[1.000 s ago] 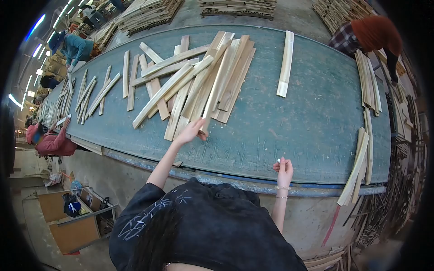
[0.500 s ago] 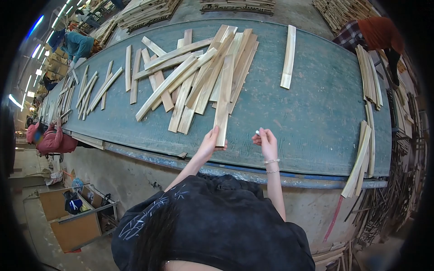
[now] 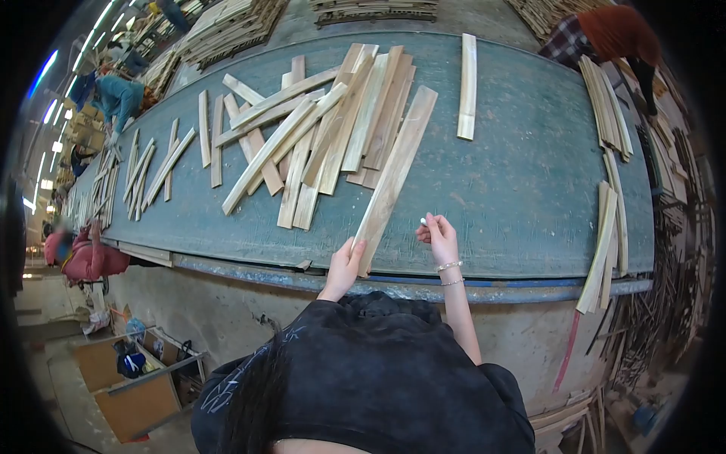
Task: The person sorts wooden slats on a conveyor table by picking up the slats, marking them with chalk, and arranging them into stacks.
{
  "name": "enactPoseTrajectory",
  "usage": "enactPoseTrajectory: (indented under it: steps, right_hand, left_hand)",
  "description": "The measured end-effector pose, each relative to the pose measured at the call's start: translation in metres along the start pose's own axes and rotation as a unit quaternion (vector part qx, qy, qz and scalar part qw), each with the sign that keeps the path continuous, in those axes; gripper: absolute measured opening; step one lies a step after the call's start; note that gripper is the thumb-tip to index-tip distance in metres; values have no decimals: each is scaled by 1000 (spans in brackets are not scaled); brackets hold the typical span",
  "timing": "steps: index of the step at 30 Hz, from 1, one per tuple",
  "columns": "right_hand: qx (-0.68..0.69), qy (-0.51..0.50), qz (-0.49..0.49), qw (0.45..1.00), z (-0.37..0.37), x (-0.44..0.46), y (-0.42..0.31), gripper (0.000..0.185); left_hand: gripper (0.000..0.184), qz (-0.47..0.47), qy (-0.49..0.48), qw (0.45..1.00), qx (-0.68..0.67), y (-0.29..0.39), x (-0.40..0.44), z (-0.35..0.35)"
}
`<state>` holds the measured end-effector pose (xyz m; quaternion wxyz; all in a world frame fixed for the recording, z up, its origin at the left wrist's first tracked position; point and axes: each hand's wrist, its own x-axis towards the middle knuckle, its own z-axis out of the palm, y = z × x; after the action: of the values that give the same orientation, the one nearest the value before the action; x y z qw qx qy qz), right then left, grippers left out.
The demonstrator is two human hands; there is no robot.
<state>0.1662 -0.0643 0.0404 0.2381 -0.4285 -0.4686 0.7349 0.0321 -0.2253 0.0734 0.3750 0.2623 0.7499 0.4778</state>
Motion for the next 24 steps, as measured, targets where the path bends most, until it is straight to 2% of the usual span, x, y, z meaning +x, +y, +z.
enactPoseTrajectory:
  steps: [4, 9, 13, 15, 17, 19, 20, 22, 24]
  right_hand:
    - [30, 36, -29, 998, -8, -6, -6, 25]
    - [56, 44, -45, 996, -14, -15, -7, 24]
    - [78, 57, -66, 993, -14, -18, -9, 24]
    - [78, 54, -71, 993, -17, -18, -11, 24]
    - [78, 50, -78, 993, -17, -21, -20, 24]
    - [219, 47, -40, 974, -13, -31, -48, 24]
    - [222, 52, -44, 973, -14, -34, -61, 24]
    - [289, 46, -116, 949, -19, -35, -86, 25]
    - [241, 116, -217, 939, -35, -32, -100, 24]
  left_hand:
    - [27, 47, -11, 995, 83, 0, -8, 0]
    - [25, 76, -69, 994, 41, -21, -9, -5]
    - [26, 118, -73, 989, 53, -26, -7, -14]
    - [26, 184, -40, 971, 149, -23, -5, -20]
    - [27, 184, -46, 973, 134, -21, -6, -24]
    - [25, 204, -50, 969, 132, -25, -5, -28]
    - [25, 208, -55, 967, 134, -27, -5, -30]
    - [25, 210, -75, 965, 137, -25, -5, -35]
    - [26, 208, -96, 963, 140, -20, -6, -41]
